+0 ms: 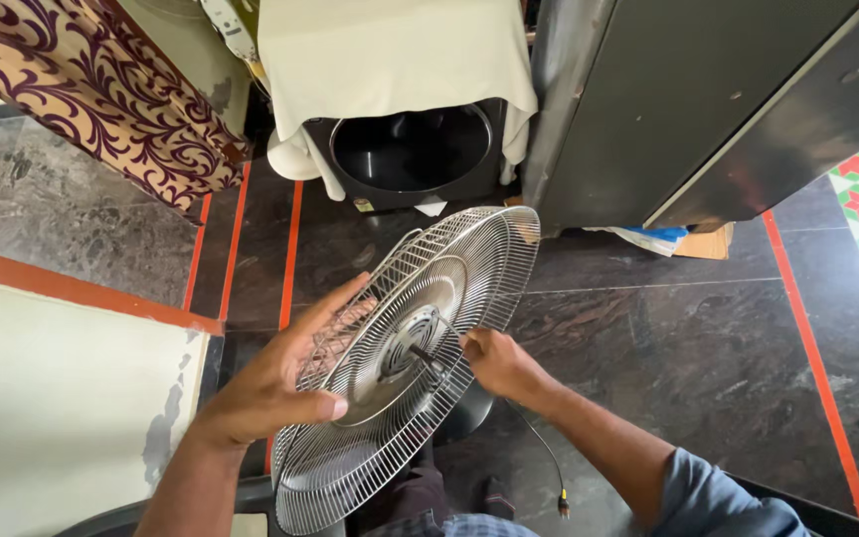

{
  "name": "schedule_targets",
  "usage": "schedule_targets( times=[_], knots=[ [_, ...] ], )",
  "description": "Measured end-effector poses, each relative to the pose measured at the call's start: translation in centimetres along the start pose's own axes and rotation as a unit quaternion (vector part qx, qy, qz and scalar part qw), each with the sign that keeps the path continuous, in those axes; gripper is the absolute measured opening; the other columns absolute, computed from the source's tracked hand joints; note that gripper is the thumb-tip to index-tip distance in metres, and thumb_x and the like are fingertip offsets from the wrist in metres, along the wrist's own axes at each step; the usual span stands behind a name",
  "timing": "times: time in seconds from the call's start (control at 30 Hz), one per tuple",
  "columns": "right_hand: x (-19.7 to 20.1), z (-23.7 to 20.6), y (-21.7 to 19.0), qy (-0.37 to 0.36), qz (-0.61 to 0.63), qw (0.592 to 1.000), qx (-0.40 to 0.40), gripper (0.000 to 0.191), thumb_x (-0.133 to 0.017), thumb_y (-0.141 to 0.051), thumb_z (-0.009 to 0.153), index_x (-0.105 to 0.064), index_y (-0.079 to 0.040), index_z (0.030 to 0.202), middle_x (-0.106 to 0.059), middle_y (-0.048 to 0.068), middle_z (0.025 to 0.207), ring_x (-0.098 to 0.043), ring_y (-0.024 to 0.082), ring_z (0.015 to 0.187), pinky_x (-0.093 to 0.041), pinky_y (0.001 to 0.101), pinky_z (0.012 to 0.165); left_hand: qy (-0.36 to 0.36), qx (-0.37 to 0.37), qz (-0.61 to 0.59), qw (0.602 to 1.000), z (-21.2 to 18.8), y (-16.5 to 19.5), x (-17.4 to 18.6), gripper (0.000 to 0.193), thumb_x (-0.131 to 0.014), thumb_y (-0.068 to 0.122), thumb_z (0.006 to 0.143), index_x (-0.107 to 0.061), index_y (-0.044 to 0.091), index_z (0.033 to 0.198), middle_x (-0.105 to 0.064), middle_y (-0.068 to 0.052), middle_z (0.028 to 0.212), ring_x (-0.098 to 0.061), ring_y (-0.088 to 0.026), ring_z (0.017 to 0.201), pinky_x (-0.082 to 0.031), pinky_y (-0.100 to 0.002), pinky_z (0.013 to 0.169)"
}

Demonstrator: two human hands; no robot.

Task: The person works on a standing fan lying on the floor, using a screwdriver to loosen and tighten the fastener at the center of the blade assembly while steadying the fan guard with the other hand. They briefly set the screwdriver on a nearby chair with a paper before returning to work on the fan.

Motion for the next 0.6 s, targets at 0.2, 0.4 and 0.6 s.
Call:
schedule_targets(
  times=[0.2,0.4,0.6],
  knots=[
    [0.2,-0.7,-0.5,-0.136,-0.345,0.921,-0.122,0.033,-0.045,-0.024,0.103,-0.054,-0.011,0.131,-0.076,0.017,0.084,-0.073,0.036,0.076,-0.057,0.0492,0.066,0.007,0.003,0.010,1.000,0.0,0.3,0.1,0.119,-0.082,0.028,0.061,-0.024,0.006,0.163,-0.041,-0.021,0.163,-0.040,-0.029,0.152,-0.025,-0.041,0.124],
    [0.5,-0.7,-2.0,-0.091,-0.393,0.910,-0.096,0.026,-0.048,-0.016,0.096,-0.057,-0.009,0.120,-0.071,0.016,0.083,-0.074,0.035,0.073,-0.060,0.0461,0.057,0.018,0.008,0.002,1.000,0.1,0.2,-0.1,0.117,-0.081,0.026,0.061,-0.024,0.007,0.162,-0.041,-0.020,0.163,-0.040,-0.029,0.151,-0.025,-0.040,0.123],
    [-0.1,-1.2,1.0,-0.062,-0.303,0.943,-0.119,0.027,-0.053,-0.028,0.099,-0.060,-0.012,0.119,-0.073,0.017,0.075,-0.073,0.036,0.072,-0.055,0.0480,0.063,0.009,-0.003,0.006,1.000,0.4,0.3,0.0,0.115,-0.079,0.022,0.063,-0.023,0.008,0.163,-0.041,-0.022,0.163,-0.038,-0.029,0.152,-0.024,-0.040,0.124]
  ],
)
Point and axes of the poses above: each hand's wrist, its own z-axis towards the middle knuckle, its own x-axis out of the back of the hand, y = z × x, the point moved 10 cm from there along z, towards the middle knuckle
